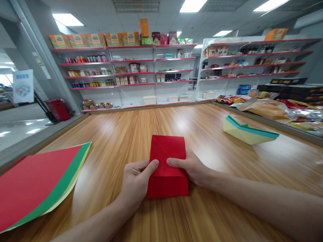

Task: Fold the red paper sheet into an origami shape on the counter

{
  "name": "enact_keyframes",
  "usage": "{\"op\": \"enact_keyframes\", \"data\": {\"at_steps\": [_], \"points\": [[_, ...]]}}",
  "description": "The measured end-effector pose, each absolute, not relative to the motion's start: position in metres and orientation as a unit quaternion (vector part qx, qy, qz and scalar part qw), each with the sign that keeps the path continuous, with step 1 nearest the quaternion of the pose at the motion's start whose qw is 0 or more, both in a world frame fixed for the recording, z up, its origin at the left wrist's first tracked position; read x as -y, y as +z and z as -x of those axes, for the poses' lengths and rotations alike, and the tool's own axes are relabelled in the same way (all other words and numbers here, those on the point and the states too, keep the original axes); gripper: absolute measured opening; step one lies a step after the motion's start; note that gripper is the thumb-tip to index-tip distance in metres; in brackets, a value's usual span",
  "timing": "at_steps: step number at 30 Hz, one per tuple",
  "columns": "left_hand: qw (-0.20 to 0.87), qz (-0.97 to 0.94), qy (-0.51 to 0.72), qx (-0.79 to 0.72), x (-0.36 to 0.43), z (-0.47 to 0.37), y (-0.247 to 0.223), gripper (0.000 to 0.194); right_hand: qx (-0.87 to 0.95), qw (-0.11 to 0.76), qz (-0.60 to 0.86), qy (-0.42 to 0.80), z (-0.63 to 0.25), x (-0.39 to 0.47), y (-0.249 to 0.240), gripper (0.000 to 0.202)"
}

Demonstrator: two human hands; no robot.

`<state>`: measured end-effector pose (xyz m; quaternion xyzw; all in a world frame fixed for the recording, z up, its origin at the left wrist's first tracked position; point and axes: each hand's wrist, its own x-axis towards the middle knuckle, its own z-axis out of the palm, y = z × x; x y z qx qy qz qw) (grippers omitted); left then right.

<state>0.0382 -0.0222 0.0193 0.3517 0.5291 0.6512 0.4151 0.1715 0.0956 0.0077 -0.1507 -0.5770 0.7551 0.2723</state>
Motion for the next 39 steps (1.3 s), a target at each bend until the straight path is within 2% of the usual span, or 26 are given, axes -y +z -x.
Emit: {"op": "enact_keyframes", "data": {"at_steps": [5, 11, 16, 24, 30, 39], "points": [[0.418, -0.339, 0.666, -0.517, 0.020, -0.036, 0.014, 0.026, 0.597, 0.253, 0.136, 0.749, -0.171, -0.097, 0.010, 0.026], [0.433, -0.335, 0.675, -0.494, 0.019, -0.034, 0.011, 0.025, 0.604, 0.269, 0.133, 0.738, -0.170, -0.097, 0.011, 0.029], [0.412, -0.326, 0.687, -0.502, 0.017, -0.030, 0.009, 0.025, 0.614, 0.207, 0.151, 0.747, -0.170, -0.101, 0.005, 0.031], [0.442, -0.294, 0.705, -0.471, 0.016, -0.034, 0.013, 0.028, 0.611, 0.223, 0.116, 0.751, -0.171, -0.099, 0.010, 0.035], [0.438, -0.273, 0.717, -0.469, 0.015, -0.029, 0.011, 0.028, 0.637, 0.168, 0.098, 0.746, -0.171, -0.103, 0.004, 0.038], [0.451, -0.264, 0.720, -0.457, 0.014, -0.029, 0.010, 0.024, 0.643, 0.175, 0.099, 0.739, -0.173, -0.106, 0.003, 0.039]]}}
